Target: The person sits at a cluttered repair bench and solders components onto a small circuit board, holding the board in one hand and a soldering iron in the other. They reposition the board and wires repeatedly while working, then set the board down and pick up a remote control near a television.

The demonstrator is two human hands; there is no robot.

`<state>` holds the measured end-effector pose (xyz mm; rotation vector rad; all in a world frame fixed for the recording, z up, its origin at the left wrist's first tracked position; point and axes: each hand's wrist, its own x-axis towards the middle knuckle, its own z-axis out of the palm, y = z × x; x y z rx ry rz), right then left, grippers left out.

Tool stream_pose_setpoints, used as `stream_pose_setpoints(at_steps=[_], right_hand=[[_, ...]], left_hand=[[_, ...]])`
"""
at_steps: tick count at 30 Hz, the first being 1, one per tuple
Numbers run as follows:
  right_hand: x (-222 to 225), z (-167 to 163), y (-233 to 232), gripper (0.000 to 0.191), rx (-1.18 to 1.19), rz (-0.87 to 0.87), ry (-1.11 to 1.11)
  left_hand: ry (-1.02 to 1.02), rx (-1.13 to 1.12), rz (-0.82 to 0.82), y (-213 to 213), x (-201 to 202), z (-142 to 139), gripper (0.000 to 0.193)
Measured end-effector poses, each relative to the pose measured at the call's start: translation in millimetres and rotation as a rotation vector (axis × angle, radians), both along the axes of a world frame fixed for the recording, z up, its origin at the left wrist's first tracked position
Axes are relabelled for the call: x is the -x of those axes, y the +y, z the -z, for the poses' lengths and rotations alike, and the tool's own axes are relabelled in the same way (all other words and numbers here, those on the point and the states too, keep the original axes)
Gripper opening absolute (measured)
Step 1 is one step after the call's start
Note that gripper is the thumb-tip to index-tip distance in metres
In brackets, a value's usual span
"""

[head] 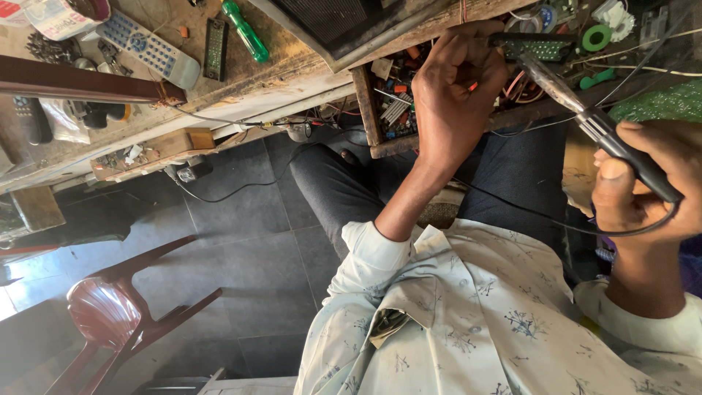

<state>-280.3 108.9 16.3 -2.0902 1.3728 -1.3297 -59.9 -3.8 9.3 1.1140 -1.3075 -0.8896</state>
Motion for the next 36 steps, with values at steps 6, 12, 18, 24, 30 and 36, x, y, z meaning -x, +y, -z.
stream_pose_setpoints(at_steps=[6, 12, 18, 24, 30, 36], right_hand=[[16.3, 28.3, 16.3, 0.032, -0.017, 0.069, -0.069], [24.9, 41.4, 24.5, 0.036, -0.025, 0.093, -0.14], [23.3, 38.6, 29.5, 0.035, -0.058, 0.161, -0.097], [40.9, 56.5, 33.8, 0.03, -0.03, 0.162, -0.034], [77.0, 105.8, 35.8, 0.04, -0.032, 0.21, -0.096], [85.6, 117.0, 23.7, 0.042, -0.035, 0.223, -0.045]], left_hand=[[0.011, 0.011, 0.003, -0.6, 1.0, 1.2, 0.015], [0.056, -0.009, 0.021, -0.1, 2.2, 1.3, 0.015], [0.104, -0.023, 0.035, -1.7, 2.2, -7.7, 0.01], [-0.032, -0.105, -0.016, -1.6, 1.4, -14.2, 0.018], [0.199, -0.083, 0.084, -0.2, -0.2, -5.2, 0.021], [0.244, -0.074, 0.117, -1.7, -0.9, -3.7, 0.005]])
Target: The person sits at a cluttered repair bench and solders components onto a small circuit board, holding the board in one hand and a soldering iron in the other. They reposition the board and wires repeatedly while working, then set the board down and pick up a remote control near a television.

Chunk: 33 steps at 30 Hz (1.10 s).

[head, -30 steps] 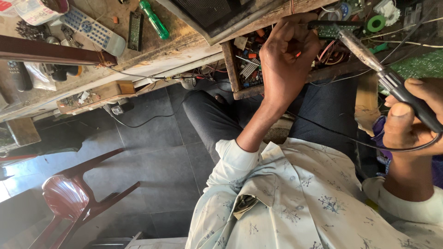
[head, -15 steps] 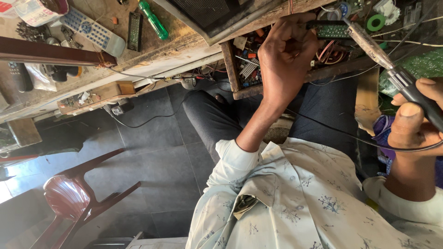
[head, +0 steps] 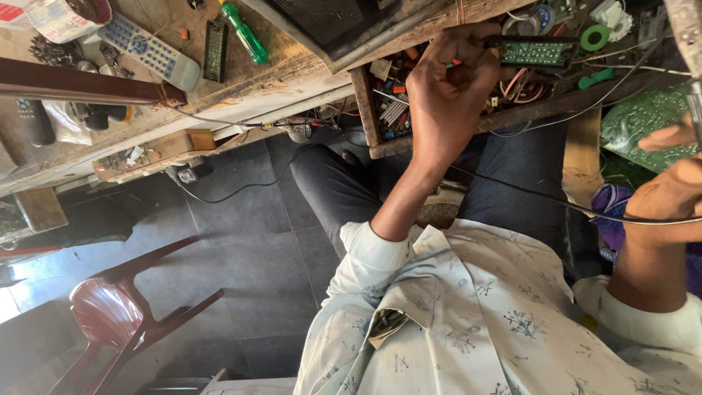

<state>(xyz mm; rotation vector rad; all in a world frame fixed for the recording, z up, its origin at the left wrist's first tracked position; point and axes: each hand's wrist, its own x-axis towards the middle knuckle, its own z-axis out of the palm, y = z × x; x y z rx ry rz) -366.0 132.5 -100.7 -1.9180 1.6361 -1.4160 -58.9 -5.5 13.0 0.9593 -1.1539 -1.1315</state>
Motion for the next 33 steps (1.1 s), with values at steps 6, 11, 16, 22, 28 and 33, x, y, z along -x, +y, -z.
stream_pose_setpoints(at_steps=[6, 11, 16, 22, 28, 33], right_hand=[[-65.5, -69.9, -37.2, 0.024, 0.051, -0.112, -0.032], [-112.4, -121.0, -103.4, 0.067, 0.504, -0.199, 0.317], [-132.4, -133.8, -117.4, 0.075, 0.464, -0.242, 0.28], [-127.1, -121.4, -108.1, 0.077, 0.323, -0.271, 0.181], [-121.6, -107.8, -104.6, 0.078, 0.3, -0.275, 0.09], [-117.2, -108.6, -101.8, 0.079, 0.262, -0.254, 0.076]], left_hand=[[-0.184, -0.177, -0.026, -2.7, -0.2, -2.0, 0.006], [0.12, -0.058, 0.059, -2.1, 2.4, -0.6, 0.011], [0.143, -0.077, 0.109, -2.2, -0.9, 2.2, 0.018], [0.17, -0.041, 0.136, -5.6, -4.4, 6.4, 0.008], [0.188, -0.069, 0.186, -5.8, -6.8, 3.5, 0.01], [0.266, -0.107, 0.229, -8.3, -8.6, 6.2, 0.013]])
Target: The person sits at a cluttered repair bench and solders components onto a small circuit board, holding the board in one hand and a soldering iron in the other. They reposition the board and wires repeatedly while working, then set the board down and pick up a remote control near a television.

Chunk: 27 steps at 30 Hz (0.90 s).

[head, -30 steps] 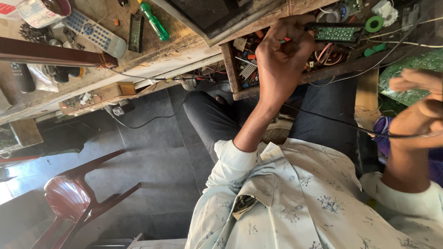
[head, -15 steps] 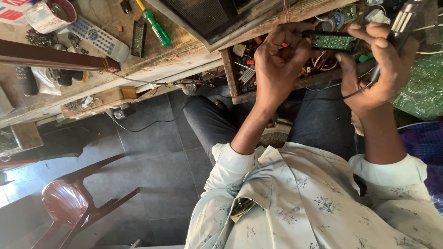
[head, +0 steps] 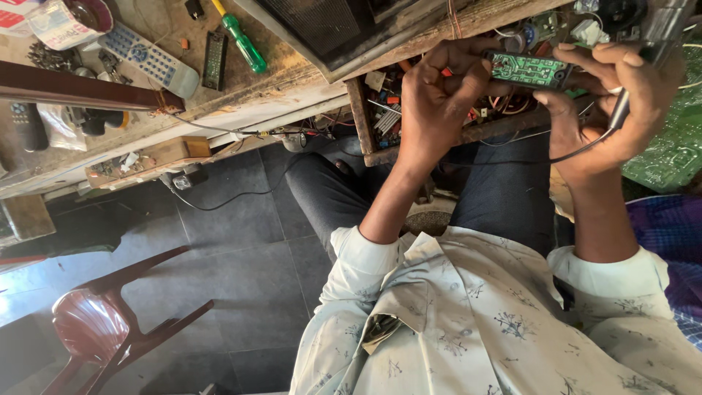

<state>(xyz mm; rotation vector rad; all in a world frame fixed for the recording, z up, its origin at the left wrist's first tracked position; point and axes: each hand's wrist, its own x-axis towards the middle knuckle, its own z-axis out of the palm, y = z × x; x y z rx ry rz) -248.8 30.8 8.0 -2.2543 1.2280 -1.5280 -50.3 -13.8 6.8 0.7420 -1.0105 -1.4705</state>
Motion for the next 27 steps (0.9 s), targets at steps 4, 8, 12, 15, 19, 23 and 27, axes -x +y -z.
stream_pose_setpoints(at_steps=[4, 8, 12, 15, 19, 23, 27], right_hand=[[-0.3, -5.3, 2.2, 0.084, -0.033, -0.034, -0.037], [-2.0, -13.8, 1.5, 0.092, 0.025, -0.066, 0.003], [-7.0, -19.7, -1.0, 0.097, 0.039, -0.06, 0.014], [-9.6, -20.7, -2.9, 0.096, 0.068, -0.072, 0.011], [-11.7, -14.5, -0.8, 0.092, 0.116, -0.04, 0.037], [-15.5, 4.4, 2.5, 0.085, 0.113, -0.04, -0.01], [-22.3, 32.9, 14.4, 0.077, 0.057, 0.055, 0.065]], left_hand=[[0.035, -0.002, 0.019, -2.5, -1.5, 7.7, 0.008], [0.032, 0.022, 0.038, -4.4, -4.7, 14.9, 0.007], [0.115, -0.001, 0.064, -5.5, -5.8, 20.2, 0.007], [0.095, -0.001, 0.069, -6.5, -6.4, 21.2, 0.008], [0.106, 0.013, 0.072, -5.1, -8.1, 12.3, 0.008], [-0.145, 0.057, -0.007, 3.9, -13.6, -3.3, 0.009], [-0.632, -0.039, 0.025, 9.8, -26.6, -4.1, 0.025]])
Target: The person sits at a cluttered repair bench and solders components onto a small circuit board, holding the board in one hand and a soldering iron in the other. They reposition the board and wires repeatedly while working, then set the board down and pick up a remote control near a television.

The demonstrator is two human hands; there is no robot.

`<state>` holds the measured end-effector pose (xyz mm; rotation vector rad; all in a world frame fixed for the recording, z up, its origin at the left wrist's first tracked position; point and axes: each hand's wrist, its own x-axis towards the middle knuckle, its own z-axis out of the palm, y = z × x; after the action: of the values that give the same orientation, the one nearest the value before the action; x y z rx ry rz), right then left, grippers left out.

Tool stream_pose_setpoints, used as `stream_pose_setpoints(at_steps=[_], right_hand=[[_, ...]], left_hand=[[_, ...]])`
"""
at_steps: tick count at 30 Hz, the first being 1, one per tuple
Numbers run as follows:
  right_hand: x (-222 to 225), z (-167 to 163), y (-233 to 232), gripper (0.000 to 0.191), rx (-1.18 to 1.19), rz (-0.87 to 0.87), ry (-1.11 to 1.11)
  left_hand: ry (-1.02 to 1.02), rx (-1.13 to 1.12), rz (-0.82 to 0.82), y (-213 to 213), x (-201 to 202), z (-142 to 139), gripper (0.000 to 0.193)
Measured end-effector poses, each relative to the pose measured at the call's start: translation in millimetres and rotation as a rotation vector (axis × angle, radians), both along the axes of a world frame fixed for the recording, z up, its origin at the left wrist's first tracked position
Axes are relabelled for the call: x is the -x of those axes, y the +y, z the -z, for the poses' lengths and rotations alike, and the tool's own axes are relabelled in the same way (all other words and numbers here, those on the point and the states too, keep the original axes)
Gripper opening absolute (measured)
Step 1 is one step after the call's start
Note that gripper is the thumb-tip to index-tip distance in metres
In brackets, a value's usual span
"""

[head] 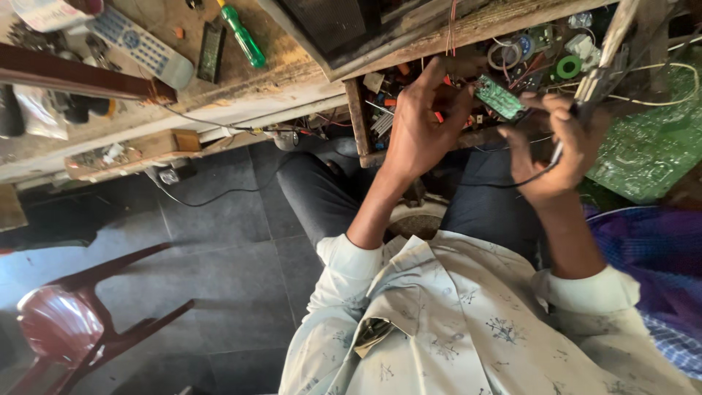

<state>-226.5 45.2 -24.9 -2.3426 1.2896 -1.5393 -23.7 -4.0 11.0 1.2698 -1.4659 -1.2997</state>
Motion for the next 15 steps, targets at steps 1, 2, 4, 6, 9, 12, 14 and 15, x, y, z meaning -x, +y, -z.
stream_pose_setpoints(at_steps=[1, 2, 4, 6, 9, 12, 14, 15], right_hand=[[-1.7, 7.3, 4.9, 0.076, -0.001, 0.033, 0.034], [-2.0, 13.6, 9.5, 0.074, -0.002, 0.064, 0.068], [-4.6, 25.7, 17.9, 0.071, -0.042, 0.06, -0.015], [-5.9, 33.5, 25.8, 0.067, -0.039, 0.081, -0.037], [-6.3, 35.5, 38.9, 0.063, 0.013, 0.11, 0.028], [-8.6, 30.6, 51.8, 0.064, 0.029, 0.061, 0.102], [-16.0, 28.6, 57.5, 0.066, 0.048, -0.017, 0.148], [-22.3, 28.5, 59.7, 0.062, 0.068, -0.039, 0.175]], left_hand=[[-0.016, 0.178, 0.011, 0.9, -2.8, 3.2, 0.027], [-0.032, 0.354, 0.026, 0.7, -5.7, 7.3, 0.03], [-0.173, 0.557, 0.033, -1.1, -9.4, 15.9, 0.036], [-0.421, 0.613, 0.009, -4.5, -12.7, 21.7, 0.042], [-0.464, 0.703, 0.146, -0.4, -25.1, 20.5, 0.057], [-0.556, 0.716, 0.111, 25.6, -41.8, 11.5, 0.05], [-0.213, 0.524, 0.128, 55.2, -52.2, 6.0, 0.03], [-0.123, 0.513, 0.172, 70.0, -56.8, 4.3, 0.037]])
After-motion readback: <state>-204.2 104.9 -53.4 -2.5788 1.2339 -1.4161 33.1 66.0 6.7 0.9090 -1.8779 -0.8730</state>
